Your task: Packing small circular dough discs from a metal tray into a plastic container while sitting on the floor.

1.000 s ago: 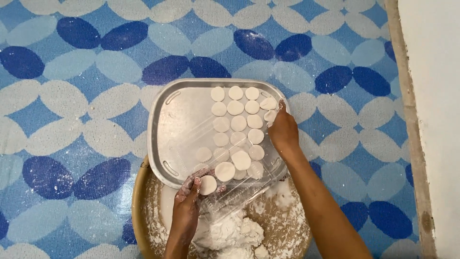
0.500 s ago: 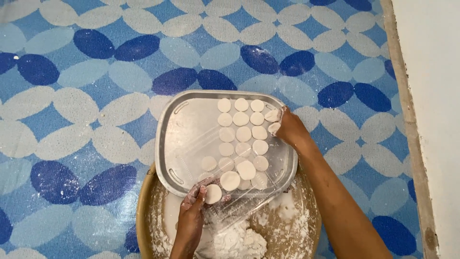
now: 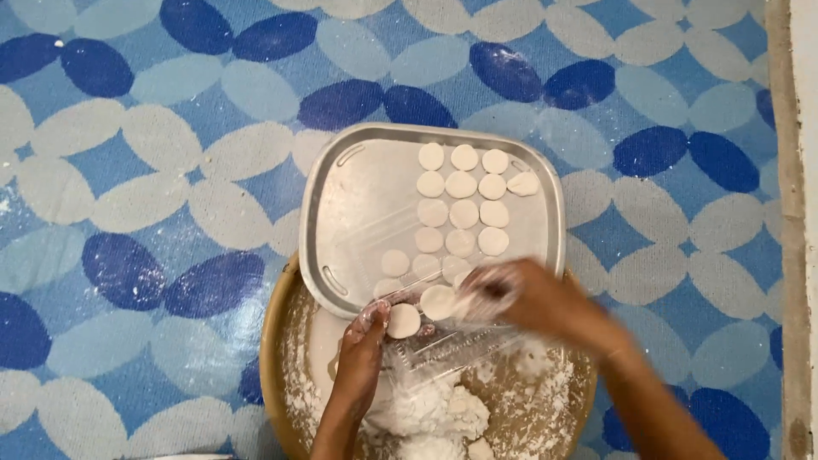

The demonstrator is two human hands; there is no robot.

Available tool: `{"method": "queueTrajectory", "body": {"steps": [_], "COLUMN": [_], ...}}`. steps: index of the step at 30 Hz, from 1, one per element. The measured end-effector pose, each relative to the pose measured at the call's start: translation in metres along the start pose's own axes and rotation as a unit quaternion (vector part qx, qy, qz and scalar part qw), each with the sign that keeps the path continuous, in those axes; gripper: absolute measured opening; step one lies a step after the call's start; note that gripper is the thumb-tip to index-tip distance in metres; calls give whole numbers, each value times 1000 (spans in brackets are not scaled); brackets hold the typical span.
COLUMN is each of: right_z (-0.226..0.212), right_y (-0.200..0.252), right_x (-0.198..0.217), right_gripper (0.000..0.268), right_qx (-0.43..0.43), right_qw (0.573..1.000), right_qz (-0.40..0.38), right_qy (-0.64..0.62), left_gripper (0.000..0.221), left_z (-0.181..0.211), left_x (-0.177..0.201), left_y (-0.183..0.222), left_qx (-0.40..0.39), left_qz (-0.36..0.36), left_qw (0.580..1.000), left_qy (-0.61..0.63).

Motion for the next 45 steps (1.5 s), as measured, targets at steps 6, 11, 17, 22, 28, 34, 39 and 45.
{"method": "queueTrajectory", "body": {"steps": [6, 11, 17, 22, 28, 34, 39, 45], "right_z": [19, 25, 61, 85, 52, 77, 76, 60], "right_y": [-18, -15, -33, -44, -13, -103, -163, -183], "right_x": [-73, -85, -99, -109, -65, 65, 88, 93], "right_gripper": [52, 55, 55, 82, 49, 29, 61, 59], "right_qx": [177, 208, 301, 423, 202, 295, 241, 188], "right_qw": [960, 952, 942, 895, 975, 895, 939, 939], "right_qz": [-159, -152, -53, 42, 18, 333, 177, 148], "right_qy": [145, 166, 137, 137, 93, 41, 168, 248], "left_gripper": [60, 63, 65, 65, 57, 60, 64, 56], "left_z": [13, 10, 13, 11, 5, 8, 12, 7], "left_x": [0, 0, 2, 2, 2, 0, -2, -1], "left_y": [13, 11, 14, 11, 3, 7, 9, 2], "left_qx": [31, 39, 35, 20, 7, 23, 44, 47], "left_qz": [21, 15, 3, -10, -9, 6, 12, 39], "left_qw": [999, 999, 999, 999, 999, 999, 998, 994], "left_qy": [-39, -11, 24, 33, 33, 23, 52, 93]}}
Point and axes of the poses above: each hand's wrist, its own y-axis away from the middle knuckle, its own x-axis out of the back of the hand, z = x × y, the point moved 1 cm from there along -y, towards the middle knuckle, and after that the axes turned 15 degrees about -y, right-handed, at the moved point
